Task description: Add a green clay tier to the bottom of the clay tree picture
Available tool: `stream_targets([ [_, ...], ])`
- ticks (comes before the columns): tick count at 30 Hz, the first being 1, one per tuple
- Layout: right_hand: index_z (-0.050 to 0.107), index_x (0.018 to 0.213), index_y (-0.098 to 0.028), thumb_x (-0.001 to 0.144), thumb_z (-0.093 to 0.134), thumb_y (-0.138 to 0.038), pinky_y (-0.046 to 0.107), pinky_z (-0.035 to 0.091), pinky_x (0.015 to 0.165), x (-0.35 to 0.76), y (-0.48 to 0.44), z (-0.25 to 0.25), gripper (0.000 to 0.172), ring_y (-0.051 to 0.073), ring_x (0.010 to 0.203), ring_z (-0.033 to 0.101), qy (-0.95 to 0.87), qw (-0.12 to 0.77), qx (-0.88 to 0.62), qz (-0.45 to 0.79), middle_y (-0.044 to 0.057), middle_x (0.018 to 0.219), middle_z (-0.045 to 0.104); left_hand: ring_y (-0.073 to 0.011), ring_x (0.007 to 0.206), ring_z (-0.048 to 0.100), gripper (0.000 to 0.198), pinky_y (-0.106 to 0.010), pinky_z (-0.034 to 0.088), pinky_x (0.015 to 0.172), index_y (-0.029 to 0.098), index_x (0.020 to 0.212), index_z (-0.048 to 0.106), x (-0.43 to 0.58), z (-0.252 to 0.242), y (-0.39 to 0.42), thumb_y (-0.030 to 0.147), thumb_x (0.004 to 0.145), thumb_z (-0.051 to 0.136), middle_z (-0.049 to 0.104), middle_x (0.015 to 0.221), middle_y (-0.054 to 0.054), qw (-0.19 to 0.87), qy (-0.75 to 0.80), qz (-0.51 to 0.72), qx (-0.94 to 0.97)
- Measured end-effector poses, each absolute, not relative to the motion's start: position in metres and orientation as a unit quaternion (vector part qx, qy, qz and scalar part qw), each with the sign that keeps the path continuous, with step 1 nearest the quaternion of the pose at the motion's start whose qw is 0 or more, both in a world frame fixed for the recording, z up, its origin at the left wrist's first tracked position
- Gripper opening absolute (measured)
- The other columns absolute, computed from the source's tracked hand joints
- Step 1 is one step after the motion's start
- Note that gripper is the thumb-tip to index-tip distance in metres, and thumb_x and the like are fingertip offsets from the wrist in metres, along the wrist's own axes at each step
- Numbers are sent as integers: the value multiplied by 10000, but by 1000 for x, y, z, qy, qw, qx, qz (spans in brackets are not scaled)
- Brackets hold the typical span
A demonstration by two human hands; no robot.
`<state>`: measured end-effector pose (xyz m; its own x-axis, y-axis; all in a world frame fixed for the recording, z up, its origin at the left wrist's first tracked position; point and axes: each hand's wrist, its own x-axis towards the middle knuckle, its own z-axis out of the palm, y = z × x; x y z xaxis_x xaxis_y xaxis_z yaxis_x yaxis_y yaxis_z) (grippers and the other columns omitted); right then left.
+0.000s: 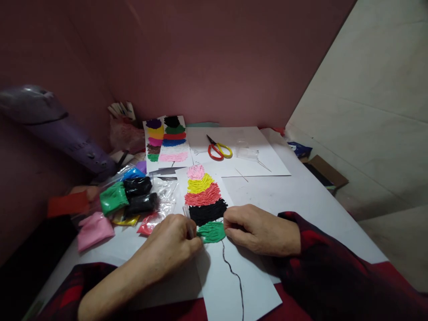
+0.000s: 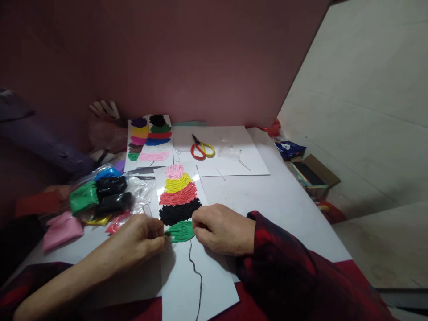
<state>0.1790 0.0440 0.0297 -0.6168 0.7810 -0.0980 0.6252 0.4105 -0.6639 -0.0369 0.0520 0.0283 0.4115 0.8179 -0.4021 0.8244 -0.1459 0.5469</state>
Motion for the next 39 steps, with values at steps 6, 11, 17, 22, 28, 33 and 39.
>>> stream_targets([
  [6,512,686,-166,811,486,-76,227,333,580,179,44,30,156,96,603,426,-830,117,-425,342,-25,661,512,-121,504,404,209,-256,190,452,178,507,460,-41,39,57,262,698,462,411,504,13,331,568,-22,753],
  [11,507,690,-166,809,480,-82,227,334,575,180,44,30,148,101,606,436,-830,118,-421,346,-18,669,519,-113,509,382,247,-242,207,459,171,509,467,-41,45,61,310,714,474,390,499,22,357,571,27,739],
  [17,497,682,-166,805,476,-72,224,334,575,178,44,30,156,99,605,432,-831,117,-422,342,-21,657,509,-114,518,387,242,-239,217,465,166,558,516,-35,34,61,336,728,481,423,511,20,384,548,56,741],
  [22,489,678,-165,798,482,-71,219,320,565,178,45,30,153,92,595,417,-831,120,-422,342,-28,651,498,-115,503,392,231,-250,191,458,178,521,447,-37,31,63,299,716,478,404,502,24,343,577,20,741],
  [28,485,675,-166,795,479,-73,218,316,566,179,44,29,153,90,592,408,-830,124,-420,345,-31,648,490,-115,502,383,206,-256,205,466,177,488,426,-39,38,65,247,679,460,377,495,27,295,594,12,748],
  [33,490,675,-166,791,483,-72,221,318,567,179,44,29,149,90,592,412,-830,123,-421,344,-30,648,494,-115,512,380,197,-246,216,472,169,513,486,-41,41,65,272,679,459,397,497,23,321,583,56,744],
  [39,506,685,-165,795,485,-72,227,322,573,179,43,29,146,94,599,423,-829,124,-423,344,-26,652,504,-115,517,384,210,-234,226,473,162,561,515,-34,32,63,302,704,454,426,513,18,370,551,82,744],
])
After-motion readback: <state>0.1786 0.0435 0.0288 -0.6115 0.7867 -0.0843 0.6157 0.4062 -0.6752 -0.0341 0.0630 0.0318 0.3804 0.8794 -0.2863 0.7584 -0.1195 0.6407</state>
